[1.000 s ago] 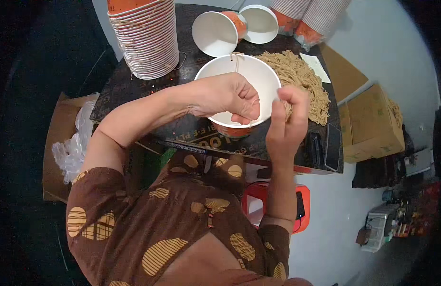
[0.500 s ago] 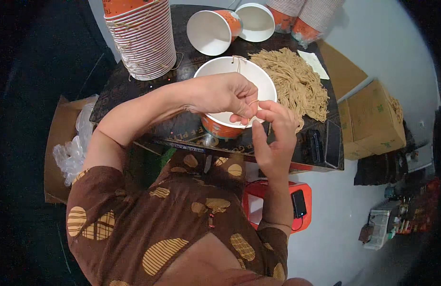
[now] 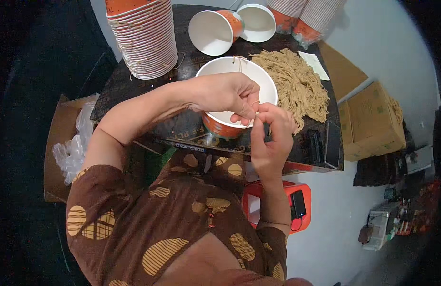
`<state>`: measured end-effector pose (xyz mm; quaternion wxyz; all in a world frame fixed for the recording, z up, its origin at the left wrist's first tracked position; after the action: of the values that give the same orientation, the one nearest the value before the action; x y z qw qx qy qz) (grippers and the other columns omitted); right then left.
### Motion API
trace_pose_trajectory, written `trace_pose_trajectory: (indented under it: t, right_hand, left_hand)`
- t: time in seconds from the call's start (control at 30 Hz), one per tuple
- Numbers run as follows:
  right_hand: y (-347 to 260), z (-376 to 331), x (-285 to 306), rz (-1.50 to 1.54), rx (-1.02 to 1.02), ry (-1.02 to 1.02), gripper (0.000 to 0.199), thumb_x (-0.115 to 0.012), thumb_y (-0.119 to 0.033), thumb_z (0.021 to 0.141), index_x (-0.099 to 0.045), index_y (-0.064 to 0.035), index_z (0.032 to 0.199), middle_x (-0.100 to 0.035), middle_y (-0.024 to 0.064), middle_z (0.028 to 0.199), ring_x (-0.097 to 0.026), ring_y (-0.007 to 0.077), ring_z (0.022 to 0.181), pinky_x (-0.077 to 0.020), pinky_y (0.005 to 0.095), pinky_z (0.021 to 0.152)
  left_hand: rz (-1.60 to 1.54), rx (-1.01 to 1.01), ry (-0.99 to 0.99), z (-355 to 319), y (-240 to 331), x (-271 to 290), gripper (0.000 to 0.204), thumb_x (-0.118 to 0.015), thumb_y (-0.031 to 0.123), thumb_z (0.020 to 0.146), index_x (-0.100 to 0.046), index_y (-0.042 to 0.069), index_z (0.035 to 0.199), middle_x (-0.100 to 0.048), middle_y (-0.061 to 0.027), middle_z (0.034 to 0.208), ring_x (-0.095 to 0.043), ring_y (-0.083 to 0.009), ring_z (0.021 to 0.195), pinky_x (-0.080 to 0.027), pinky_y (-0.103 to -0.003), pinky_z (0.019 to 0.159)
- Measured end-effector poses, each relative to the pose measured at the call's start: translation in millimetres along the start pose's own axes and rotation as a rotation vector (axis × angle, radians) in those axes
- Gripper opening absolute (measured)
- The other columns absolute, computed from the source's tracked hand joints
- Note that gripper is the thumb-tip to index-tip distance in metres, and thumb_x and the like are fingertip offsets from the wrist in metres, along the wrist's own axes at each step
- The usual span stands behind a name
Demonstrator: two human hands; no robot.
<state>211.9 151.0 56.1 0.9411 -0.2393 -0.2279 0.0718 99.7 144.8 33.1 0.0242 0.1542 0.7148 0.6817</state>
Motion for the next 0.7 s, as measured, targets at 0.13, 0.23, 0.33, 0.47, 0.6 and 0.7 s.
trace_pose_trajectory:
  t: [0.13,0.23,0.33,0.47,0.6,0.7]
  right_hand:
    - [6.7,-4.7,-2.0,0.095,-0.051,-0.013,0.01,-0.062,0.004,0.084,-0.058,-0.0025,0.09,-0.063,0.0131,0.106,-0.059,0.0253,0.1,-0.0417,0.0357,0.094]
    - [12.8,-8.0,-5.1,0.174,-0.122,-0.029,0.008,-0.061,0.004,0.085,-0.058,-0.0015,0.09,-0.061,0.0149,0.112,-0.058,0.0256,0.103,-0.0417,0.0356,0.096]
    - [14.6,-10.0,-4.1,0.205,-0.164,0.003,0.007,-0.061,0.004,0.085,-0.058,-0.001,0.089,-0.06,0.0147,0.114,-0.057,0.0257,0.105,-0.0419,0.0348,0.096]
    - [-4.6,-9.7,0.6,0.006,-0.022,0.031,0.012,-0.065,0.005,0.081,-0.06,-0.0021,0.09,-0.06,0.0142,0.114,-0.056,0.0281,0.106,-0.0411,0.038,0.096]
    - [-28.2,-8.5,5.3,-0.185,0.128,0.05,0.022,-0.068,0.007,0.074,-0.062,-0.0054,0.09,-0.059,0.0122,0.115,-0.054,0.0297,0.107,-0.0374,0.0411,0.095]
    - [-31.2,-11.7,5.1,-0.266,0.164,0.042,0.025,-0.069,0.008,0.073,-0.064,-0.0072,0.092,-0.059,0.0103,0.115,-0.053,0.0291,0.108,-0.0351,0.0401,0.094]
  left_hand:
    - [0.008,0.023,0.011,1.7,-6.5,3.1,0.014,-0.066,0.009,0.092,-0.058,-0.003,0.088,-0.066,-0.0065,0.079,-0.06,-0.0111,0.071,-0.047,-0.024,0.067]
    - [-0.007,0.04,0.01,2.9,-7.1,0.7,0.014,-0.065,0.01,0.093,-0.058,-0.002,0.088,-0.066,-0.0061,0.079,-0.061,-0.0114,0.073,-0.047,-0.024,0.069]
    - [-0.025,0.075,0.035,3.0,-6.0,-0.4,0.003,-0.06,-0.003,0.085,-0.059,-0.005,0.087,-0.064,-0.0096,0.078,-0.061,-0.0144,0.07,-0.048,-0.025,0.067]
    - [-0.018,0.093,0.046,4.3,-8.7,0.4,0.002,-0.06,-0.004,0.084,-0.06,-0.005,0.086,-0.064,-0.0093,0.078,-0.061,-0.015,0.071,-0.049,-0.025,0.067]
    - [-0.036,0.097,0.036,5.0,-6.3,-1.2,0.001,-0.062,-0.004,0.083,-0.061,-0.004,0.084,-0.064,-0.0088,0.076,-0.062,-0.0151,0.071,-0.049,-0.026,0.068]
    - [-0.092,0.048,0.002,8.1,-9.1,-1.0,0.003,-0.064,-0.004,0.081,-0.062,-0.004,0.083,-0.065,-0.0085,0.076,-0.062,-0.0151,0.071,-0.05,-0.026,0.068]
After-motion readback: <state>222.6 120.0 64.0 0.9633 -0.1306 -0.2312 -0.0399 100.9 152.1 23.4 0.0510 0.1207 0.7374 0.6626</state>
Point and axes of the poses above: each hand's wrist, its own z-axis towards the middle knuckle, its own x-axis out of the back of the hand, y = z × x, the point moved 10 cm from there along z, towards the middle knuckle
